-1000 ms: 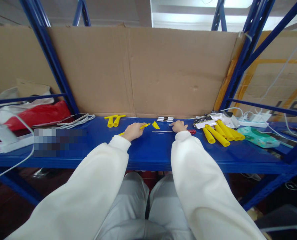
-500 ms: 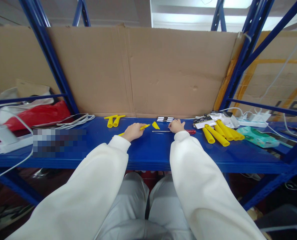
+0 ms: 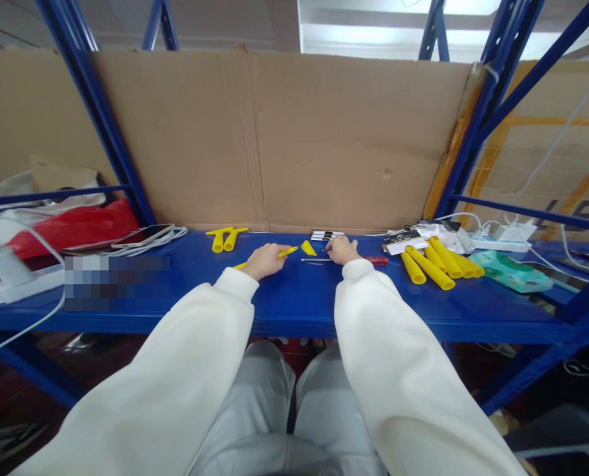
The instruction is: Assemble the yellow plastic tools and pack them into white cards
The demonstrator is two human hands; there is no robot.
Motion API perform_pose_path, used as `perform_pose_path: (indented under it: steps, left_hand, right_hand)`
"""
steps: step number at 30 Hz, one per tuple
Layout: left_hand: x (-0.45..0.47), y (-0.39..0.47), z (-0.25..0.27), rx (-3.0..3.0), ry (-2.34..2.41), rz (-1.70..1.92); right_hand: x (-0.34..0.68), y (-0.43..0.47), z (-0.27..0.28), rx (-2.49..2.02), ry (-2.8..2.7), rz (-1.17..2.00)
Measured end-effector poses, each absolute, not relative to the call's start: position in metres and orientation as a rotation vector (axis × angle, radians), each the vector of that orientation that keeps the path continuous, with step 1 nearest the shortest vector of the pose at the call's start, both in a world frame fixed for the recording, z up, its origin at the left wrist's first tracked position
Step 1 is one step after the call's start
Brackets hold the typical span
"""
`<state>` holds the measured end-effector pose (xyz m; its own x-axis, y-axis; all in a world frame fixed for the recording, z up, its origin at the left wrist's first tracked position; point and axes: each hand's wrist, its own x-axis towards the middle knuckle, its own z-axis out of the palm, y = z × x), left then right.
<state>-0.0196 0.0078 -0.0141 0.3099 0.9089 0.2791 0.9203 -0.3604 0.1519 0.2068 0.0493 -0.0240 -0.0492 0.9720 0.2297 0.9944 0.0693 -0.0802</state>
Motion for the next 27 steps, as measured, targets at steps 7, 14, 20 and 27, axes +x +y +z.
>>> perform_pose_path:
  steps: [7, 14, 20, 27]
  left_hand:
    - [-0.0192, 0.0078, -0.0141, -2.52, -1.767, -0.512]
    - [-0.0199, 0.0089, -0.0146, -2.526, -1.748, -0.511]
    - [-0.0197, 0.009, -0.0145, -2.529, -1.745, -0.503]
    - [-0.0196, 0.0089, -0.0147, -2.521, -1.741, -0.495]
  right_hand:
    - [0.2058, 0.0517, -0.0281, -2.032, -2.133, -0.106]
    - [0.2082, 0.0503, -0.028, -2.097, -2.093, -0.065]
    - [0.2085, 0.0488, -0.0236, -2.115, -2.068, -0.065]
    - [0.211, 0.0512, -0.0219, -2.078, -2.064, -0.054]
